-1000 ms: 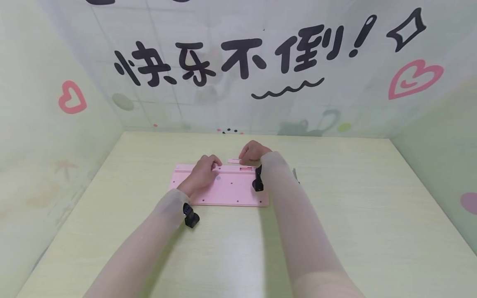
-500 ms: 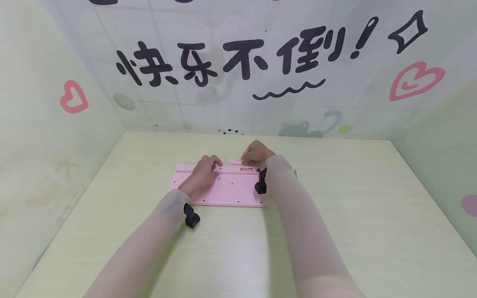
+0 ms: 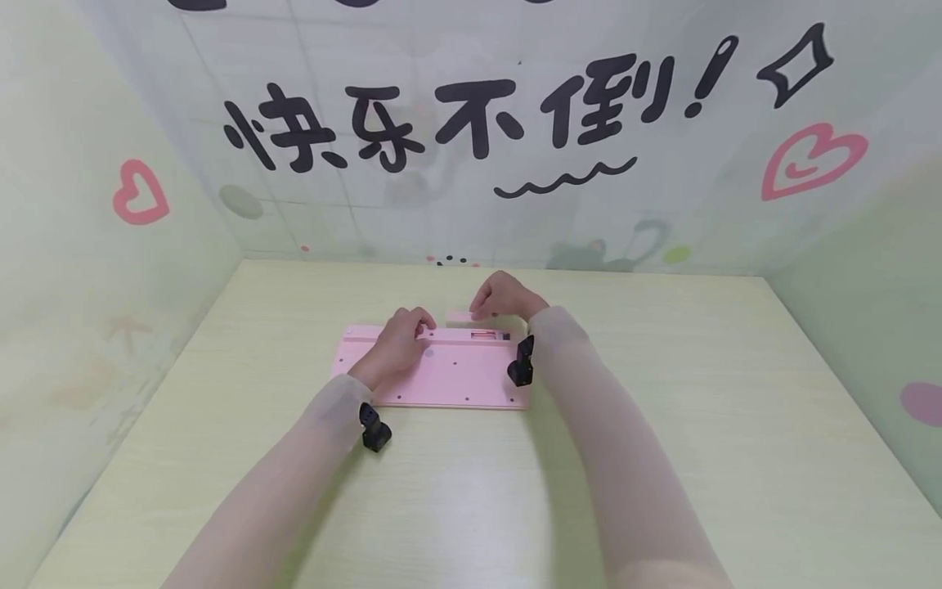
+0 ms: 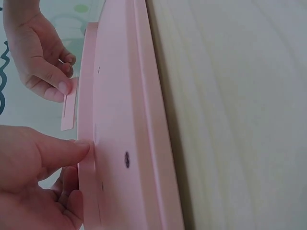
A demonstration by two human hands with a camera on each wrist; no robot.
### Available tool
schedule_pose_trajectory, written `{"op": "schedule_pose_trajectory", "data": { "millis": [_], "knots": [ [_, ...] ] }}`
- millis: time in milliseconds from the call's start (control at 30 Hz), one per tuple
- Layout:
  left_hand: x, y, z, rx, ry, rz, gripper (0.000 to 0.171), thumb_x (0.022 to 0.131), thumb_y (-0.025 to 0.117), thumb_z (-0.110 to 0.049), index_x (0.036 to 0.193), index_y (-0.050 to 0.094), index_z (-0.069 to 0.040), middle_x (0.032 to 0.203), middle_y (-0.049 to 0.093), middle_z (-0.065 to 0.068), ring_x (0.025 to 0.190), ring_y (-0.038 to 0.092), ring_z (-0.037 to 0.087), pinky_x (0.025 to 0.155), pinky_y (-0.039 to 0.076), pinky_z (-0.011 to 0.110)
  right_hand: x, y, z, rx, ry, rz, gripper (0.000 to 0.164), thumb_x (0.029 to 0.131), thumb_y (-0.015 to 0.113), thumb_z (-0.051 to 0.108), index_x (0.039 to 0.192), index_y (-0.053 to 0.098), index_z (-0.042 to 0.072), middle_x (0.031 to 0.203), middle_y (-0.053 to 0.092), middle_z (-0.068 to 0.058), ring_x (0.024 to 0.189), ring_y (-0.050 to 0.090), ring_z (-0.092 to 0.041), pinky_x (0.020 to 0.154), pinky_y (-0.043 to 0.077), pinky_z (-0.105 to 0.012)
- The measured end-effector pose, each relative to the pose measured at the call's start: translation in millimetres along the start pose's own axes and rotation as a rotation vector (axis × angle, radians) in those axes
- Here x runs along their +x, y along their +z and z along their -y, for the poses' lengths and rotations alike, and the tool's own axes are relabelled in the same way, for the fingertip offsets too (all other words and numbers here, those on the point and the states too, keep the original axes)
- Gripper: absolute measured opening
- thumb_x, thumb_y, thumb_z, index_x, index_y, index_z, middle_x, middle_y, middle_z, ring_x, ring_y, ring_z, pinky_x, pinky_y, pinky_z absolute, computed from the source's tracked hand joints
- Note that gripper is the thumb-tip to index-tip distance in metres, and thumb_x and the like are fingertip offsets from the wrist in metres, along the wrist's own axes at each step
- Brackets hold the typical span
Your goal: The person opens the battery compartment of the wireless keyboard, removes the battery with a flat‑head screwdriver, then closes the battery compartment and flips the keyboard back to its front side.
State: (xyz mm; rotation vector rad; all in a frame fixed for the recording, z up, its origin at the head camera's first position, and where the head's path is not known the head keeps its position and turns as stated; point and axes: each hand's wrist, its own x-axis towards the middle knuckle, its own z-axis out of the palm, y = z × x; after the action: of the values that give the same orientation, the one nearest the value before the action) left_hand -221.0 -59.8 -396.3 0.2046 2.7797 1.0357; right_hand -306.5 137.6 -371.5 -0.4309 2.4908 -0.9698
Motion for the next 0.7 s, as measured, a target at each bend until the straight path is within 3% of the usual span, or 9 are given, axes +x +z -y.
{"op": "schedule_pose_trajectory", "data": {
  "millis": [367,700],
  "knots": [
    [-0.6,-0.3,0.7,-0.009,-0.010,0.003,0.022,0.090,0.054,-0.001,0.111,0.053,-0.008,0.103,0.044,0.009,0.094,0.046,0.023,0.081,0.042,0.032,-20,-12,2,-0.030,-0.068,0.032,0.013,0.077,0.072,0.004,0.088,0.070,-0.003,0.075,0.065,-0.005,0.061,0.049,-0.016,0.064,0.045,-0.036],
    [0.7,1.0,1.4,-0.013,0.007,-0.004,0.022,0.090,0.054,-0.002,0.111,0.054,-0.007,0.102,0.045,0.010,0.093,0.046,0.023,0.081,0.042,0.033,-35,-18,-13,-0.079,-0.021,0.049,0.011,0.077,0.073,0.006,0.086,0.070,0.002,0.074,0.063,-0.002,0.066,0.048,-0.016,0.060,0.040,-0.027]
  ]
}}
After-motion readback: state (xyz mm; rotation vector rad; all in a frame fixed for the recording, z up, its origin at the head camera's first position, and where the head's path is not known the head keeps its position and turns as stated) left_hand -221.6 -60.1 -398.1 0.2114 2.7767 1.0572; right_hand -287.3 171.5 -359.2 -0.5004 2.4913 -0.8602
